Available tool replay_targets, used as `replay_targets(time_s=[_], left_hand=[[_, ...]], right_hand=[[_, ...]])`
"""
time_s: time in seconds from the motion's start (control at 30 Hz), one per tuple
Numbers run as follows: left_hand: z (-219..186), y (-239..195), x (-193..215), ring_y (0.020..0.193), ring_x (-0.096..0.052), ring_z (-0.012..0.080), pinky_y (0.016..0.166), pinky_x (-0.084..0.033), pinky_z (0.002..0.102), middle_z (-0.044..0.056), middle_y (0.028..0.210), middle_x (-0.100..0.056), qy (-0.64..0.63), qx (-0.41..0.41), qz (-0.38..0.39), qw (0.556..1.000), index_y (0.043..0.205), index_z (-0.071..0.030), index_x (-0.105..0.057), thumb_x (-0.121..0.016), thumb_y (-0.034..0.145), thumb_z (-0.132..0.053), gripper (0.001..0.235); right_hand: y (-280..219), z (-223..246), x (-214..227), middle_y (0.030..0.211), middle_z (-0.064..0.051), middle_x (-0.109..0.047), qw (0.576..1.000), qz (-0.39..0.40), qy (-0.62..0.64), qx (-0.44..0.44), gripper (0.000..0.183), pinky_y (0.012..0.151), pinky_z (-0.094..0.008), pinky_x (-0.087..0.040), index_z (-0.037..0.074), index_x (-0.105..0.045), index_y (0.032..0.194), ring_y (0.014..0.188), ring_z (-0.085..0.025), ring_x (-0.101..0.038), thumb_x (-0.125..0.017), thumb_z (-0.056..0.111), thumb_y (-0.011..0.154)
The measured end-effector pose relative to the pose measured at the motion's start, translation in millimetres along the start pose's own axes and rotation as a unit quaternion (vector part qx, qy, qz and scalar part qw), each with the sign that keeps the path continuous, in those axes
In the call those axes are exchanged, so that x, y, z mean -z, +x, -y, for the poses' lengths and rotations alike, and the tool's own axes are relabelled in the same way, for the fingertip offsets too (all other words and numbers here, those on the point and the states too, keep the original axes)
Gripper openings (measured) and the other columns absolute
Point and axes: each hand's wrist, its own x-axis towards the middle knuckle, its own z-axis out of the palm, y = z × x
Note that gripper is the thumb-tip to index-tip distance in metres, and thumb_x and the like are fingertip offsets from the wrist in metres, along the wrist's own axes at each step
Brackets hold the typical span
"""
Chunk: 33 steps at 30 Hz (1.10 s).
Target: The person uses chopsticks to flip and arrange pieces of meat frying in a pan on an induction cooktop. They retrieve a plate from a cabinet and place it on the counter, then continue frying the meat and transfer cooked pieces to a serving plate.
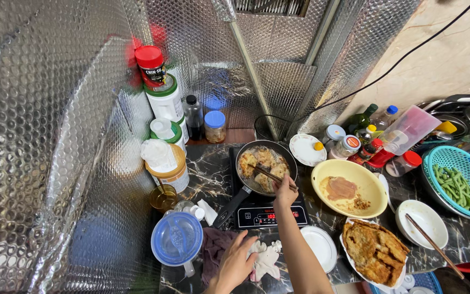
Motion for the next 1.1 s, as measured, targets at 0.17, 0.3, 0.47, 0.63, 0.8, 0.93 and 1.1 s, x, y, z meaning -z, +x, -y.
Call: replay_targets(time_s=[0.17,0.3,0.47,0.63,0.8,0.93,1.1], left_hand=[[6.0,4.1,6.3,0.137,-0.05,0.0402,0.112,-0.042,0.043,0.021,0.153,-0.044,0.005,-0.008,-0.008,1.0,0.138,-0.009,-0.059,-0.069,0.092,-0.019,0.049],[7.0,9.2,8.6,0.137,-0.049,0.0389,0.112,-0.042,0.043,0.02,0.154,-0.043,0.006,-0.004,0.003,1.0,0.139,-0.01,-0.058,-0.07,0.091,-0.018,0.051],[4.0,12.2,5.3,0.135,-0.052,0.0373,0.11,-0.044,0.042,0.017,0.154,-0.044,0.007,-0.024,0.003,1.0,0.139,-0.01,-0.059,-0.07,0.09,-0.018,0.051],[2.9,12.1,1.8,0.134,-0.053,0.0385,0.11,-0.045,0.042,0.019,0.155,-0.043,-0.005,-0.033,0.017,0.999,0.138,-0.008,-0.059,-0.07,0.091,-0.018,0.05],[1.3,9.8,1.4,0.134,-0.053,0.0389,0.109,-0.045,0.042,0.018,0.154,-0.044,-0.001,-0.028,0.008,1.0,0.138,-0.008,-0.059,-0.071,0.09,-0.019,0.05],[-3.1,9.3,-0.8,0.136,-0.051,0.0387,0.111,-0.043,0.042,0.018,0.155,-0.042,0.001,-0.004,0.026,1.0,0.139,-0.007,-0.057,-0.07,0.091,-0.018,0.051],[-15.0,15.9,-16.9,0.135,-0.051,0.0372,0.109,-0.044,0.041,0.016,0.155,-0.043,0.009,-0.001,0.027,1.0,0.139,-0.011,-0.058,-0.07,0.091,-0.02,0.05]], right_hand=[[-9.3,10.0,-8.9,0.099,-0.016,-0.071,0.999,-0.001,0.0,0.044,0.031,0.076,-0.037,-0.068,-0.003,-0.066,0.12,0.084,-0.023,-0.072,-0.067,0.019,0.099],[-10.7,38.7,0.2,0.097,-0.016,-0.071,0.992,0.038,-0.03,0.119,0.031,0.076,-0.037,-0.067,-0.005,-0.066,0.119,0.083,-0.02,-0.072,-0.067,0.019,0.1],[6.8,78.2,14.6,0.097,-0.014,-0.072,0.98,0.055,-0.068,0.178,0.031,0.076,-0.036,-0.066,-0.007,-0.066,0.118,0.081,-0.019,-0.072,-0.067,0.019,0.101],[33.6,86.7,34.5,0.1,-0.013,-0.069,0.978,0.036,-0.051,0.197,0.03,0.075,-0.037,-0.067,-0.006,-0.066,0.12,0.08,-0.019,-0.07,-0.066,0.018,0.102],[56.3,81.8,47.6,0.099,-0.014,-0.069,0.992,-0.01,-0.024,0.121,0.03,0.073,-0.037,-0.066,-0.005,-0.064,0.121,0.081,-0.022,-0.072,-0.065,0.017,0.101],[59.6,92.3,58.4,0.102,-0.012,-0.069,0.991,-0.004,-0.077,0.109,0.031,0.076,-0.035,-0.067,-0.003,-0.063,0.123,0.084,-0.02,-0.072,-0.065,0.019,0.101],[33.8,103.4,79.3,0.094,-0.016,-0.072,0.942,0.065,-0.223,0.241,0.032,0.072,-0.031,-0.058,-0.005,-0.074,0.121,0.078,-0.018,-0.069,-0.065,0.022,0.106]])
